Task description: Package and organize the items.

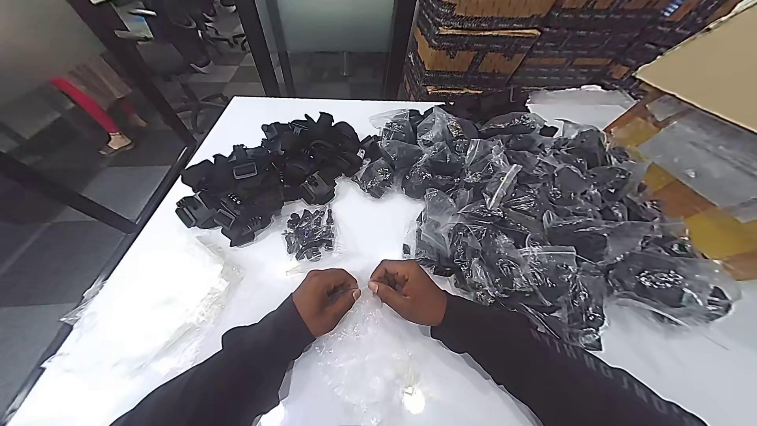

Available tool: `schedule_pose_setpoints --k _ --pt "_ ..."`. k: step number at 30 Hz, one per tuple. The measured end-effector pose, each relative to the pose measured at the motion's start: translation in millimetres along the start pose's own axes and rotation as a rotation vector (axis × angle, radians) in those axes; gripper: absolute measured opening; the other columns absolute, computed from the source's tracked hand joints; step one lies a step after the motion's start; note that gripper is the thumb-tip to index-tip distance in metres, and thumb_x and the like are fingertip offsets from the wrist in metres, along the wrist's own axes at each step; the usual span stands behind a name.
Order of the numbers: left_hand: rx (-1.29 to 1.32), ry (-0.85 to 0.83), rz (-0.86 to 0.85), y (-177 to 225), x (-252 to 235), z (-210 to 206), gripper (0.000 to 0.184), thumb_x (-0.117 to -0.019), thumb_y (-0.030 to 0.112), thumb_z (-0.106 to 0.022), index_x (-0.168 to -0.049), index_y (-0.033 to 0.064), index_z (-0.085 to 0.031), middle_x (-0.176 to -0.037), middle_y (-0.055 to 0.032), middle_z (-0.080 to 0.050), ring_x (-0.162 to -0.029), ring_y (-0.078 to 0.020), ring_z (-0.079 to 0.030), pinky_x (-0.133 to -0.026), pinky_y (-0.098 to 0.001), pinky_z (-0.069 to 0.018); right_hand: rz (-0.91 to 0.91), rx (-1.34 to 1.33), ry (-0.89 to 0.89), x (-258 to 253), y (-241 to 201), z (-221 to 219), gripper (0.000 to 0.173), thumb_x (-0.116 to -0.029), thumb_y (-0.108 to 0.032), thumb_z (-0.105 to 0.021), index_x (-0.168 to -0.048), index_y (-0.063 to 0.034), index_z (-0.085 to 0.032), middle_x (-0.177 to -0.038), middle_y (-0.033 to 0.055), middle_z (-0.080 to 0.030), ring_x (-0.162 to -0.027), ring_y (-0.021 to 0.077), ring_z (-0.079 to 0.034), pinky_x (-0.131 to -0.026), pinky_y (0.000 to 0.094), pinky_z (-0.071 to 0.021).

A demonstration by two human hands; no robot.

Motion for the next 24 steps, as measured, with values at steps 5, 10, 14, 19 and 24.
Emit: schedule_pose_setpoints --k 5,10,14,19,24 --pt "0.017 -0.008 -0.004 -1.0 -0.3 -0.9 0.025 -0.0995 0.024 -0.063 -0.09 0.0013 -0.07 -0.074 -0.0045 -0.066 -0.064 -0.0046 -0.059 -0.061 -0.0218 -0.0509 0.033 0.033 -0.023 0.0 -1.3 -1.1 0.014 -0.101 -0.012 -0.06 -0.093 -0.0011 -0.063 -0.068 -0.001 -0.057 -0.058 0.0015 -0.052 -0.055 0.0187 -0.0457" --pt "0.048 -0.004 0.03 -2.9 -0.5 0.9 0.025 -0.0986 0.025 -0.064 -0.091 0.0014 -0.07 -0.071 -0.003 -0.064 -0.06 -0.0033 -0.056 -0.057 -0.0214 -0.0486 0.012 0.017 0.03 -1.8 -0.9 3.4 0.011 -0.0999 -0.01 -0.056 -0.093 -0.0034 -0.061 -0.068 -0.003 -0.055 -0.058 0.0012 -0.051 -0.054 0.019 -0.0447" --pt "0.128 0.009 0.043 -3.5 -2.1 3.7 0.024 -0.0996 0.022 -0.062 -0.091 0.0009 -0.07 -0.07 -0.0012 -0.065 -0.061 -0.0016 -0.058 -0.058 -0.0206 -0.0505 0.037 -0.065 0.126 -0.6 -5.1 11.8 0.01 -0.099 -0.008 -0.054 -0.091 -0.006 -0.059 -0.068 -0.0063 -0.054 -0.058 -0.0001 -0.051 -0.054 0.0188 -0.0446" --pt "0.206 0.001 0.073 -0.5 -3.6 4.5 0.021 -0.0979 0.018 -0.065 -0.09 -0.0003 -0.07 -0.071 -0.0008 -0.067 -0.062 -0.0004 -0.06 -0.06 -0.0197 -0.0521 0.187 0.03 0.174 6.0 -25.5 7.8 0.03 -0.1001 -0.004 -0.055 -0.13 0.003 -0.053 -0.078 0.0 -0.063 -0.064 0.0042 -0.059 -0.06 0.0232 -0.0542" --pt "0.364 0.095 0.029 6.2 -3.1 15.6 0.036 -0.1068 0.019 -0.047 -0.091 -0.0038 -0.07 -0.077 0.0002 -0.07 -0.07 0.0017 -0.062 -0.068 -0.0204 -0.0537 0.397 0.132 0.234 2.9 -52.5 24.6 0.014 -0.1008 -0.01 -0.058 -0.1 -0.0082 -0.072 -0.094 -0.0019 -0.071 -0.082 0.0015 -0.066 -0.074 0.0206 -0.058"
Point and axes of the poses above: each hand's wrist, its own x-axis away from the middle knuckle, its own z-axis out of the back of the hand, y = z × x, the point moved 8 cm from there along -x, towards the middle knuckle
